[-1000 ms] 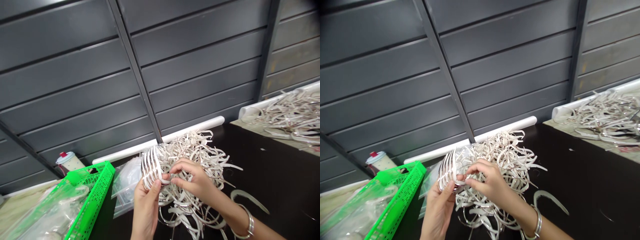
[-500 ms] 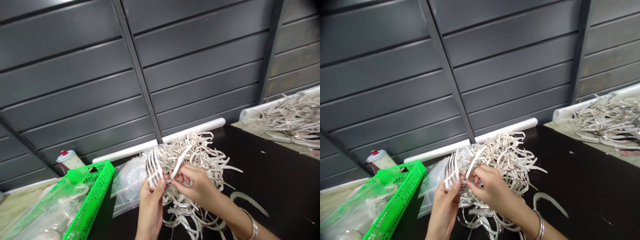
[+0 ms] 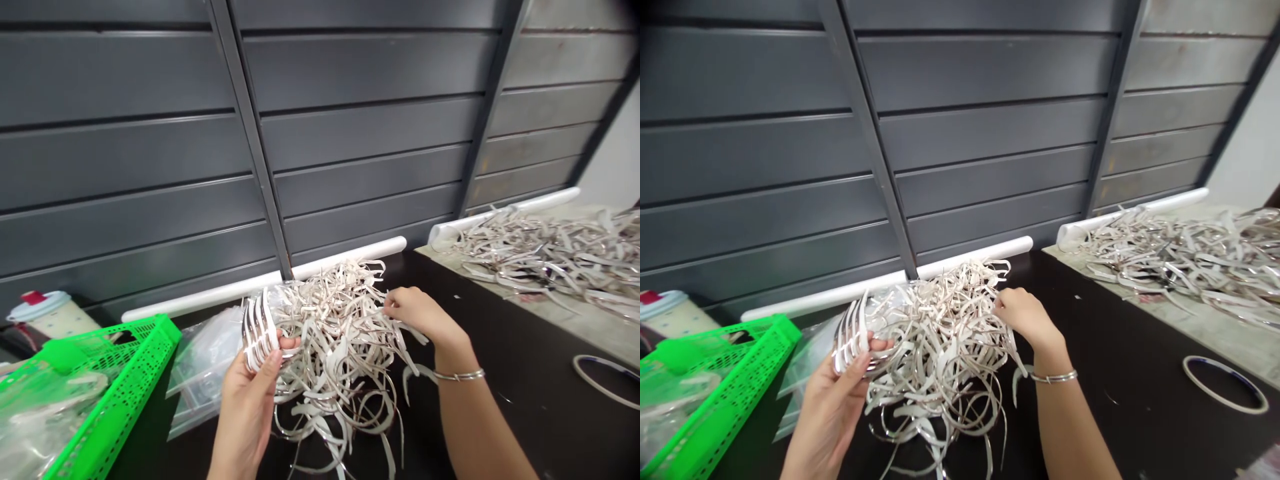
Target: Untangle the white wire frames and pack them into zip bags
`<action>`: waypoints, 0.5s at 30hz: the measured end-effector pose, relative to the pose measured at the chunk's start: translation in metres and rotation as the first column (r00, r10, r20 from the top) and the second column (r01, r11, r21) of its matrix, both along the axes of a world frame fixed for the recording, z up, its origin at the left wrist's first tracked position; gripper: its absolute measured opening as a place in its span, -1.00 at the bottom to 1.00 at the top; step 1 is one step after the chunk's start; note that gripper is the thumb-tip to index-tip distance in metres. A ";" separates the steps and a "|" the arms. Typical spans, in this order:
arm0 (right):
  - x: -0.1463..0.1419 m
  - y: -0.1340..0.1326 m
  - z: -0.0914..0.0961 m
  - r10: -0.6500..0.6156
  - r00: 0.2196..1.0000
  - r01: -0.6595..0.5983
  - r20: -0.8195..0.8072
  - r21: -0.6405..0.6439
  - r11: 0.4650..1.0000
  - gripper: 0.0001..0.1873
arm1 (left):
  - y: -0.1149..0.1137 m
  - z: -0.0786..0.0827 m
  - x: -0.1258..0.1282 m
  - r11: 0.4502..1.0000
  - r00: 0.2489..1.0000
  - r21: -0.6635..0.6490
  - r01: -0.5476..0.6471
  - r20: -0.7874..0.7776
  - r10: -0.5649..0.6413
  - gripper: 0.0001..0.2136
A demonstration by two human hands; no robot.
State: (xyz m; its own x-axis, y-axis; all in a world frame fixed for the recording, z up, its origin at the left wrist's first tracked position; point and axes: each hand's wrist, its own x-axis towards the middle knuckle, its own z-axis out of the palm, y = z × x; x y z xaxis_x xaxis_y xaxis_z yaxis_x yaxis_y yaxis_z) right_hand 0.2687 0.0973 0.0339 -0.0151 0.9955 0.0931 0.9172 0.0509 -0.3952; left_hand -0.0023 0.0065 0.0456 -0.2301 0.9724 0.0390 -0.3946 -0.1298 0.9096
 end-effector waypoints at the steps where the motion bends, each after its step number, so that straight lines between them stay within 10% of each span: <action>1: -0.006 0.002 0.000 0.040 0.999 -0.040 -0.011 -0.002 0.999 -0.84 | -0.001 0.001 0.001 1.000 1.000 -0.005 0.000 -0.011 0.000 -0.65; 10: -0.062 0.030 -0.037 0.134 0.987 -0.135 -0.088 -0.001 0.991 -0.88 | -0.006 0.006 0.007 0.999 0.997 -0.040 0.018 -0.069 -0.020 -0.67; 15: -0.052 0.022 -0.020 0.158 0.954 -0.122 -0.254 0.151 0.981 -0.81 | -0.005 0.006 0.006 0.999 0.996 -0.052 0.017 -0.089 -0.022 -0.68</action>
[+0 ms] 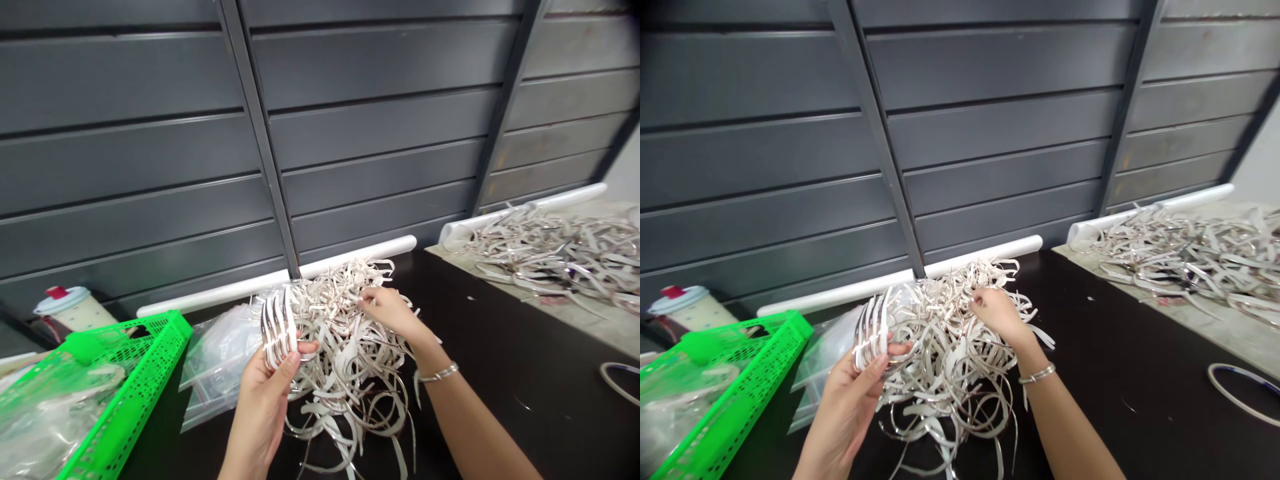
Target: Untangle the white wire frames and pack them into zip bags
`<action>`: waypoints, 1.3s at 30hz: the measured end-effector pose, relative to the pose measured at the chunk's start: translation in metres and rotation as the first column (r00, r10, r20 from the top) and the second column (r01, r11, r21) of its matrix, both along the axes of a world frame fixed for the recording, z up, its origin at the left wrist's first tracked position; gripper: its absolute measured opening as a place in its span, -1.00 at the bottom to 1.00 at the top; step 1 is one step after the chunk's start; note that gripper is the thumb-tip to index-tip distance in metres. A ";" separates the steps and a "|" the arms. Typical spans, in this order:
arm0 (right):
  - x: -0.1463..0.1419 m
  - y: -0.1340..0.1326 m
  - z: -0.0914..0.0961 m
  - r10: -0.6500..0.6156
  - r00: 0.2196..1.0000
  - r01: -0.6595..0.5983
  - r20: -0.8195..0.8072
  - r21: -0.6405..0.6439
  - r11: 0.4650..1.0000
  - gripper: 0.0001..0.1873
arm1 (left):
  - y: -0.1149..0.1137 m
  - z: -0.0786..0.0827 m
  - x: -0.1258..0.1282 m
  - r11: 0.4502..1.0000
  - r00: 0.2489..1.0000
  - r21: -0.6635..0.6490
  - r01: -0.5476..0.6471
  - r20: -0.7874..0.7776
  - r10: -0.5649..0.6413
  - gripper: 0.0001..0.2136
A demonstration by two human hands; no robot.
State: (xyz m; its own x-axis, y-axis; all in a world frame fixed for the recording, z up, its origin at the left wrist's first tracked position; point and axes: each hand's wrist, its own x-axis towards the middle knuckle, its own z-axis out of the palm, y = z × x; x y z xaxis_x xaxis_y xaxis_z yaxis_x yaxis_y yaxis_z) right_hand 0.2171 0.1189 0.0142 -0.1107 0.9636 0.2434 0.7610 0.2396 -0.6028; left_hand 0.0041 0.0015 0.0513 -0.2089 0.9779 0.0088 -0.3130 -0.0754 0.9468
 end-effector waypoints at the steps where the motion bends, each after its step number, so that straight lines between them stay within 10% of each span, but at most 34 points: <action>1: 0.003 -0.004 0.006 0.008 0.998 -0.006 -0.061 0.030 1.000 -0.75 | 0.000 0.000 0.000 1.000 1.000 -0.006 0.002 -0.003 -0.002 -0.68; 3: 0.005 -0.014 0.017 0.098 0.952 -0.080 -0.290 0.073 0.994 -0.65 | 0.001 0.000 0.000 1.000 1.000 -0.010 0.002 -0.003 -0.002 -0.69; 8: 0.002 -0.033 0.029 0.356 0.548 -0.375 -0.757 0.158 0.914 -0.69 | 0.002 -0.001 -0.003 1.000 1.000 0.012 -0.013 0.025 0.013 -0.67; 13: 0.004 -0.048 0.035 0.517 0.807 -0.484 -0.287 0.181 0.856 -0.74 | 0.005 -0.004 -0.010 0.997 0.999 0.075 -0.034 0.033 0.032 -0.69; 19: -0.006 -0.076 0.044 0.608 0.788 -0.615 0.099 0.138 0.776 -0.79 | 0.007 -0.011 -0.012 0.993 0.983 0.056 0.104 -0.159 -0.094 -0.76; 26: -0.033 -0.089 0.045 0.649 0.761 -0.604 -0.024 0.340 0.721 -0.89 | 0.002 -0.017 -0.003 0.924 0.906 -0.014 0.382 -0.195 -0.377 -0.76; 35: -0.039 -0.088 0.045 0.690 0.707 -0.565 -0.154 0.465 0.682 -0.66 | 0.002 -0.013 -0.002 0.912 0.909 -0.018 0.411 -0.063 -0.411 -0.72; 39: -0.043 -0.080 0.041 0.601 0.760 -0.360 -0.248 0.609 0.707 -0.80 | -0.001 -0.010 0.000 0.950 0.947 0.008 0.313 -0.070 -0.312 -0.76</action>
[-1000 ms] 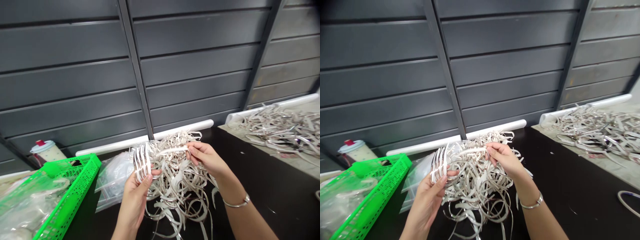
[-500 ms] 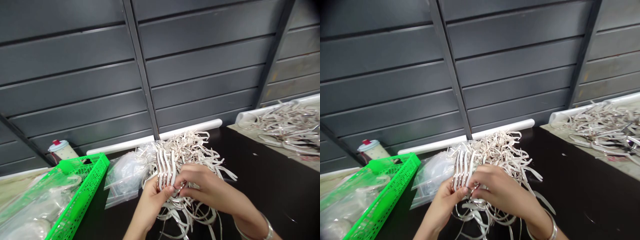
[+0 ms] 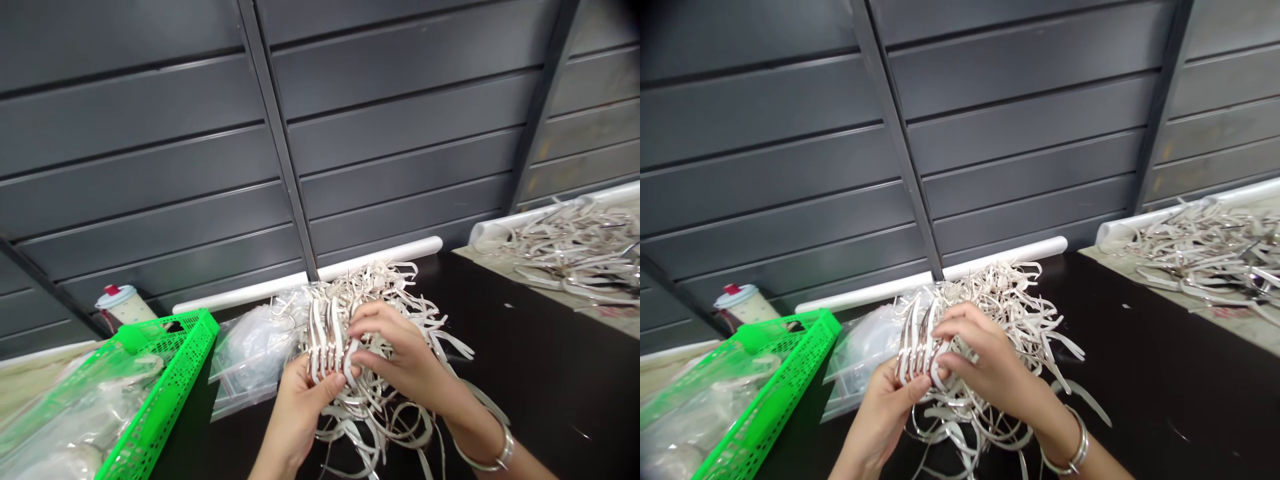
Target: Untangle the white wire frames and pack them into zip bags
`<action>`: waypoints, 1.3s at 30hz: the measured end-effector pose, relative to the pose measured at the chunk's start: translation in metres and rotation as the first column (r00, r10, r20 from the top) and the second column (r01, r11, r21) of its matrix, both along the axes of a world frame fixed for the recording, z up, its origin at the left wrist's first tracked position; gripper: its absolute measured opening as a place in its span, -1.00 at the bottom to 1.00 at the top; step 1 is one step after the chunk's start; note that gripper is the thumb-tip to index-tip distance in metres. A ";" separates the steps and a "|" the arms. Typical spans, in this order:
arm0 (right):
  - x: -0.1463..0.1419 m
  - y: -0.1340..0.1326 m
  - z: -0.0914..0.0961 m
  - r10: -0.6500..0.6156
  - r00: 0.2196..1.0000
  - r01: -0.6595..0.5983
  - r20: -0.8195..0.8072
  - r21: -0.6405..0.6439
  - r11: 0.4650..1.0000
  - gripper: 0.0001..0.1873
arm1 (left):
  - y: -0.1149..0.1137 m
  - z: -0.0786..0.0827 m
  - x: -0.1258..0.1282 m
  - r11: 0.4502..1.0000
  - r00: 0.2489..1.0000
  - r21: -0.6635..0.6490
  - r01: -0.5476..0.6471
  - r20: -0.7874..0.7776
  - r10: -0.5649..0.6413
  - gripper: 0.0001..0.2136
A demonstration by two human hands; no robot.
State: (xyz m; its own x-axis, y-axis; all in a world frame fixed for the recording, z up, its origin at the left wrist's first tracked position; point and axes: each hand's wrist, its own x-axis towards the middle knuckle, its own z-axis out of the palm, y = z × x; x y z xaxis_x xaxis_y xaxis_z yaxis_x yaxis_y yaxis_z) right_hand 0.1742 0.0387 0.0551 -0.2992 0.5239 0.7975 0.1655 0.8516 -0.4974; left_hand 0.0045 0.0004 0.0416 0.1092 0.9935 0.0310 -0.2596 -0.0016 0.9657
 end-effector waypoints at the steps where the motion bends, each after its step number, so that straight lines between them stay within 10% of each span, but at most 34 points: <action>1: 0.000 0.002 -0.001 -0.055 0.996 0.055 -0.068 -0.013 0.998 -0.86 | -0.001 0.001 0.000 0.999 0.999 0.006 -0.037 0.010 0.037 -0.75; 5: -0.002 0.010 -0.006 -0.102 0.980 0.043 -0.173 -0.315 0.948 -0.84 | -0.002 0.001 0.001 0.988 0.989 0.032 -0.148 0.034 0.147 -0.74; 12: -0.013 0.007 -0.010 0.279 0.892 -0.451 -0.355 -0.651 0.610 -0.74 | -0.003 0.002 0.003 0.995 0.995 0.060 -0.079 -0.051 0.082 -0.76; 20: -0.015 0.006 -0.009 0.222 0.947 -0.311 -0.230 -0.501 0.807 -0.82 | 0.000 -0.003 -0.002 0.985 0.982 0.142 -0.095 -0.150 0.116 -0.80; 29: -0.020 0.006 -0.013 0.232 0.940 -0.336 -0.250 -0.565 0.754 -0.82 | -0.003 0.000 -0.003 0.964 0.924 0.227 -0.140 -0.321 0.210 -0.85; 34: -0.016 0.008 -0.012 0.213 0.949 -0.309 -0.233 -0.553 0.774 -0.84 | -0.002 0.002 -0.002 0.990 0.991 0.067 -0.125 0.050 0.122 -0.79; 39: -0.009 0.016 -0.013 0.175 0.971 -0.236 -0.163 -0.526 0.817 -0.70 | 0.010 0.012 -0.009 0.907 0.827 -0.349 -0.234 0.419 0.374 -0.88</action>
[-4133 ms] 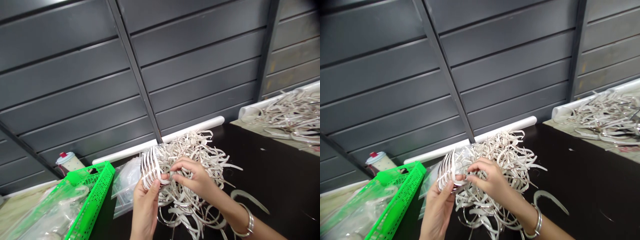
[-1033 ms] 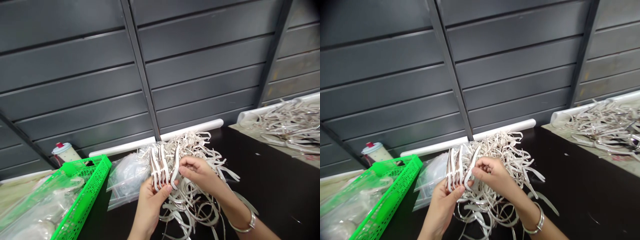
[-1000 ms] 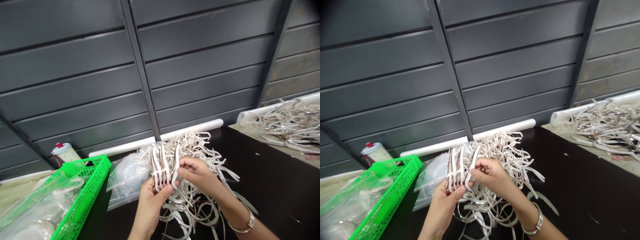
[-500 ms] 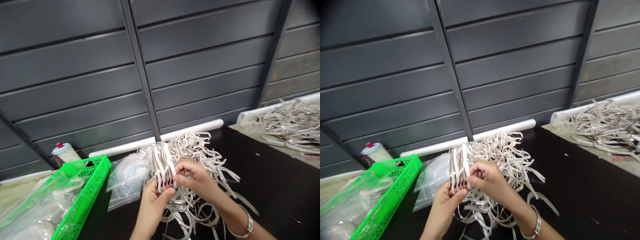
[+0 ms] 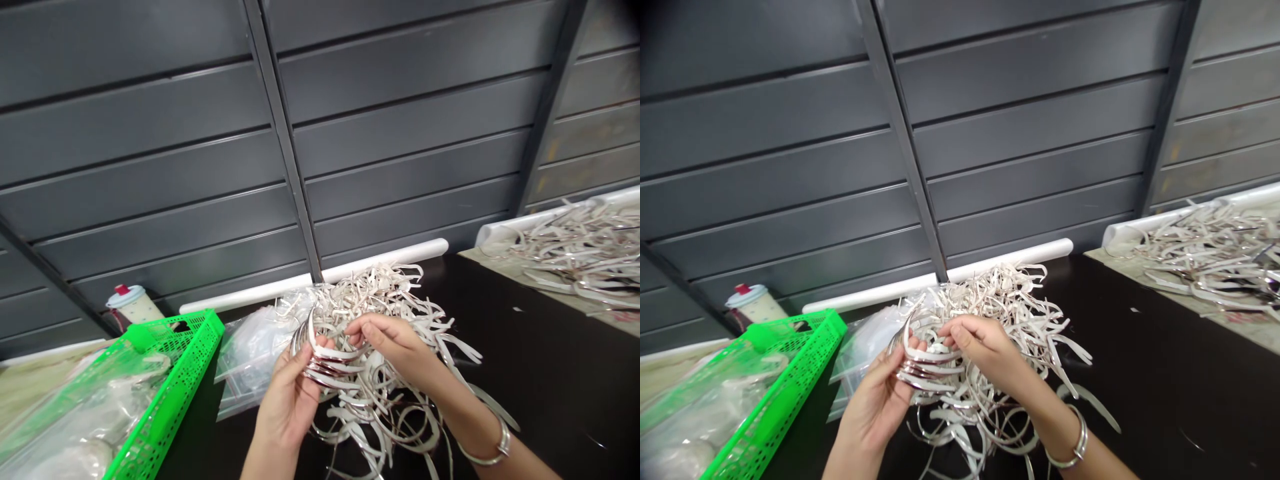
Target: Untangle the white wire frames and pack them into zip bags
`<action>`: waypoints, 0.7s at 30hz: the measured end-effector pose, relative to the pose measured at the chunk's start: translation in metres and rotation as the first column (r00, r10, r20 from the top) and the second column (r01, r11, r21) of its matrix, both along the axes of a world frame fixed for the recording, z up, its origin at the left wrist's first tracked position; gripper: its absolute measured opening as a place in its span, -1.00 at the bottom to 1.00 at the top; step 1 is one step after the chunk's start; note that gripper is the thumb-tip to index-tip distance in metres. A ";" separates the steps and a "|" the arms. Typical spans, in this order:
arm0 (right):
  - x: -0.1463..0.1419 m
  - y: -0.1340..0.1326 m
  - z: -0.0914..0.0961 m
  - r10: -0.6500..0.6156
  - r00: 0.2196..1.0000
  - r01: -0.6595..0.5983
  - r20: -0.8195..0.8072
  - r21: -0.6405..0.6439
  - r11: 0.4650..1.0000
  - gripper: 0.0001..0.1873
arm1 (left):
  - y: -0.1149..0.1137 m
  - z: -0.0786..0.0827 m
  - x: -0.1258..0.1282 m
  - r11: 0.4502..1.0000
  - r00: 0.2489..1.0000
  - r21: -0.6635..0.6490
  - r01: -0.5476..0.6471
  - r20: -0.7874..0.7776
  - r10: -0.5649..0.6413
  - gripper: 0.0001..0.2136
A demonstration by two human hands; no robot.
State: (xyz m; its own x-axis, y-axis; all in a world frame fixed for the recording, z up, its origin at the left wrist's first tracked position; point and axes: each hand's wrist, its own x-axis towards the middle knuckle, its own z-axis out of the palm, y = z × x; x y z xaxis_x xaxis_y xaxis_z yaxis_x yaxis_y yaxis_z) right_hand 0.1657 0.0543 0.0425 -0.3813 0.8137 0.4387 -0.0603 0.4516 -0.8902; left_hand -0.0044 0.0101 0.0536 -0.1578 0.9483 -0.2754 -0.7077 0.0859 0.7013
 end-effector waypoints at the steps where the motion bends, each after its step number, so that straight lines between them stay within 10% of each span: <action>1: 0.001 0.001 0.000 0.013 1.000 -0.013 0.005 0.000 1.000 -0.67 | 0.002 0.002 -0.001 0.997 0.998 -0.062 -0.038 0.054 0.041 -0.84; 12: -0.003 -0.002 -0.001 0.175 0.940 -0.201 0.292 0.061 0.978 -0.48 | 0.005 0.006 0.001 0.987 0.986 -0.156 0.028 0.167 -0.001 -0.81; 21: 0.006 0.001 0.001 0.406 0.891 -0.399 0.205 -0.076 0.914 -0.42 | 0.010 0.006 -0.001 0.981 0.979 -0.194 0.010 0.200 0.030 -0.76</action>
